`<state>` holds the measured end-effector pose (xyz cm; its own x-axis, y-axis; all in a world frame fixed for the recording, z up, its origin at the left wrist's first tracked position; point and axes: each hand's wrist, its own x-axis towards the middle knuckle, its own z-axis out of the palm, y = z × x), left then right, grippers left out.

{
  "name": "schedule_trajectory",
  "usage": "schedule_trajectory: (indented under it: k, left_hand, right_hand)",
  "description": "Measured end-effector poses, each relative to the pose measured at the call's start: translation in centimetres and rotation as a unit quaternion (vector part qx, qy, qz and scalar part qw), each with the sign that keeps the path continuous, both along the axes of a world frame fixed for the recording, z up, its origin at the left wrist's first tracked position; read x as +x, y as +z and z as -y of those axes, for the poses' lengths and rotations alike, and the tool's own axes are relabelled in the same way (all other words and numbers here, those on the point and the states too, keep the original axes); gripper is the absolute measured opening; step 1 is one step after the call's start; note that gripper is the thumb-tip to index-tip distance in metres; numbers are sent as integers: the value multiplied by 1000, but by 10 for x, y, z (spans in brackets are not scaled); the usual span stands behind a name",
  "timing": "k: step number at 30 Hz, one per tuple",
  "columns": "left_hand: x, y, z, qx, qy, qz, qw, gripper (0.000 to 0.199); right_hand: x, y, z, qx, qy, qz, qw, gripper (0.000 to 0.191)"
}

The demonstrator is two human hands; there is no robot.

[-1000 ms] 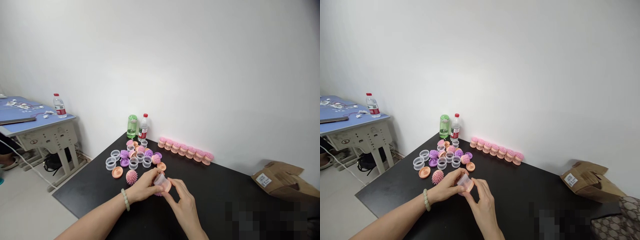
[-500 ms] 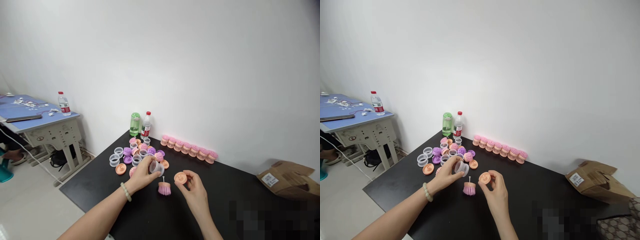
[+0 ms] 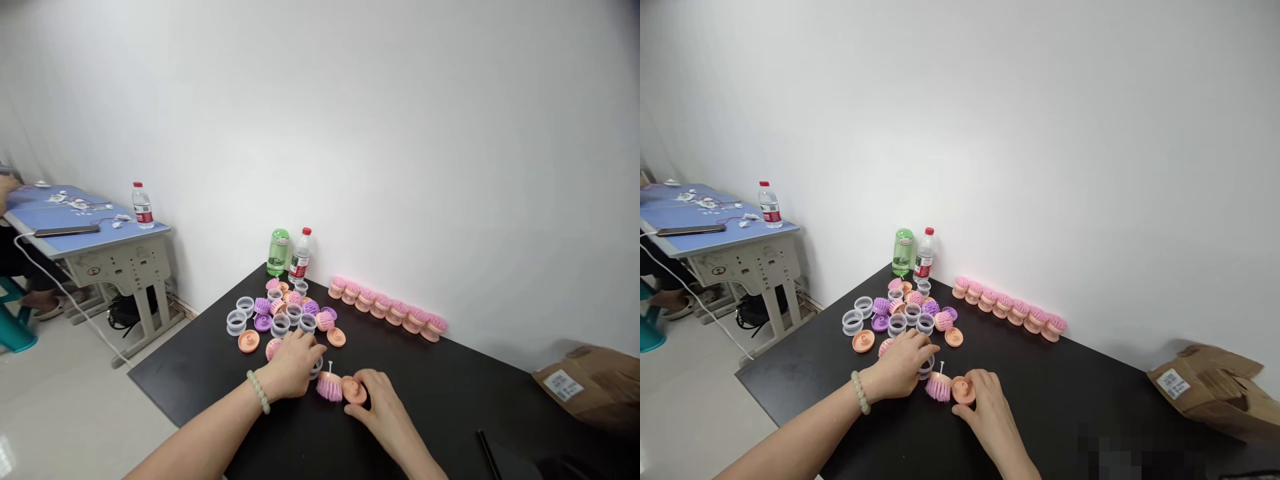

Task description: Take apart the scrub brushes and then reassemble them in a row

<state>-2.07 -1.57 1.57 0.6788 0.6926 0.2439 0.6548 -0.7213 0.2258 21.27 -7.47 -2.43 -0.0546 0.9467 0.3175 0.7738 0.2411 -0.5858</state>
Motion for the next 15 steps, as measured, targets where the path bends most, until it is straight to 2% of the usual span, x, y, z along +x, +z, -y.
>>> schedule_trajectory:
  k: [3,5,7,12,15]
  left_hand:
    - [-1,2,2,-1,-73,27,997,70]
    - [1,1,4,-2,-127,39,991,70]
    - [4,-4,3,4,-150,28,988,61]
    - [9,-16,-5,59,-92,-38,993,28]
    - [6,-16,-10,89,-41,-43,994,12]
  right_hand:
    - [-8,-10,-1,19,-20,9,1000,24]
    - [-13,-15,-1,17,-15,-9,1000,29]
    - [-18,-19,-1,30,-5,-36,999,37]
    - [-27,-29,-1,50,47,-144,987,42]
    - [-32,-32,0,43,92,-202,974,46]
